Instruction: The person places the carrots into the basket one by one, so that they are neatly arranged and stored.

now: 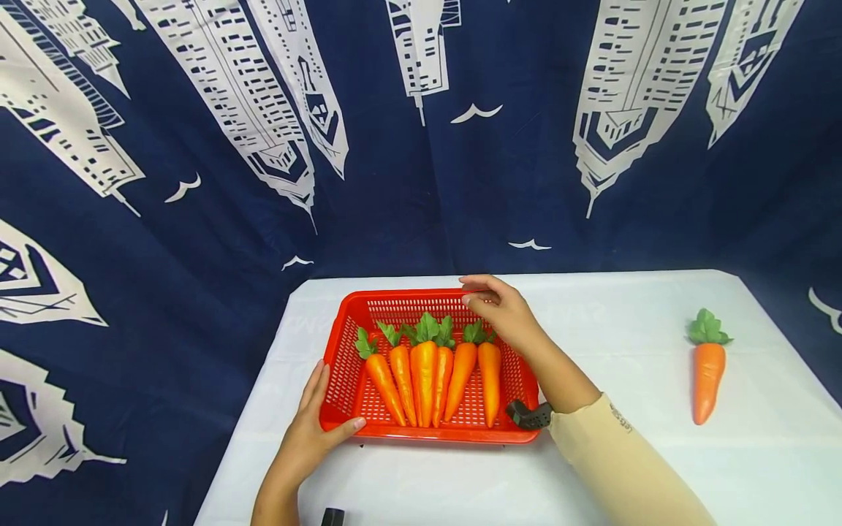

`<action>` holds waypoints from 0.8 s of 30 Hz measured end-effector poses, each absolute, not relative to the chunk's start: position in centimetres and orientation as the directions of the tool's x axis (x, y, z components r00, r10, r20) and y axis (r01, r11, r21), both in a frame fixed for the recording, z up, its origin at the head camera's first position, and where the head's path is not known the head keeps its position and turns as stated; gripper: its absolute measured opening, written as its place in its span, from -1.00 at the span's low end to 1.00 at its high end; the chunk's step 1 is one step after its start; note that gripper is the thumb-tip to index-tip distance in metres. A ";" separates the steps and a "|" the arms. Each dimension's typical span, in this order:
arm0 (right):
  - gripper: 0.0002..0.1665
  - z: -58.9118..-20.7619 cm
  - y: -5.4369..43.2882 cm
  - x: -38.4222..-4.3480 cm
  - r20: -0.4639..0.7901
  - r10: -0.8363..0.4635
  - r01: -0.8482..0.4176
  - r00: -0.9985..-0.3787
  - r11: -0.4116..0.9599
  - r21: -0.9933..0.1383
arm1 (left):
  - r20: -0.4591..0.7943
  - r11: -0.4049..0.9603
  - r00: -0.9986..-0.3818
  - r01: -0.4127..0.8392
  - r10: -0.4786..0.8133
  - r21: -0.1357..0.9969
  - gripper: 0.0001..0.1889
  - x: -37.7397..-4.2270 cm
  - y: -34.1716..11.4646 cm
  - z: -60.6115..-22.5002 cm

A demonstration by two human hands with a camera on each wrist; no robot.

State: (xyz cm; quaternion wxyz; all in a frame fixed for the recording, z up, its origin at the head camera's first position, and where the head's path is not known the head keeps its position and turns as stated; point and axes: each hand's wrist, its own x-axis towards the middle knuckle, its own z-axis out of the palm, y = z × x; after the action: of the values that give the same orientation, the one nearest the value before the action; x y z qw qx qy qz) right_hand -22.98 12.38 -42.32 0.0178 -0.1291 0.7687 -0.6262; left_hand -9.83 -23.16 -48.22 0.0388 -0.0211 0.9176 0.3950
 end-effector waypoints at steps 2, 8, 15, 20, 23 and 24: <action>-0.57 -42.2 12.9 -22.8 0.133 -0.205 -0.170 -0.970 0.178 -0.969 | -0.084 0.691 -0.996 -0.066 -0.007 0.720 0.23 -9.8 -23.1 -48.2; -0.54 -42.0 14.7 -22.3 0.142 -0.177 -0.171 -0.974 0.165 -0.971 | -0.083 0.703 -0.997 -0.066 -0.010 0.708 0.22 -9.8 -23.1 -48.2; -0.45 -41.5 16.9 -21.9 0.147 -0.136 -0.172 -0.980 0.199 -0.965 | -0.094 0.695 -0.995 -0.078 -0.016 0.715 0.22 -9.8 -23.2 -48.2; -0.40 -41.8 18.9 -21.7 0.141 -0.085 -0.160 -0.986 0.295 -0.942 | -0.092 0.693 -0.996 -0.078 -0.017 0.716 0.22 -9.8 -23.3 -48.2; -0.41 -42.3 20.5 -21.4 0.144 -0.049 -0.152 -0.988 0.358 -0.921 | -0.090 0.691 -0.996 -0.073 -0.011 0.720 0.21 -9.9 -23.3 -48.3; -0.42 -42.5 21.0 -21.2 0.146 -0.036 -0.149 -0.989 0.379 -0.914 | -0.089 0.690 -0.996 -0.071 -0.009 0.721 0.21 -9.9 -23.3 -48.3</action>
State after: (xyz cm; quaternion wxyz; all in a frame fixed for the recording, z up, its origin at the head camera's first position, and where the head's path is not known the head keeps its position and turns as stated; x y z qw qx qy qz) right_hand -21.24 21.04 -42.53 -0.0509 -0.0558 0.8287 -0.5546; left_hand -9.89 -23.32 -48.30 0.0394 -0.0216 0.9183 0.3933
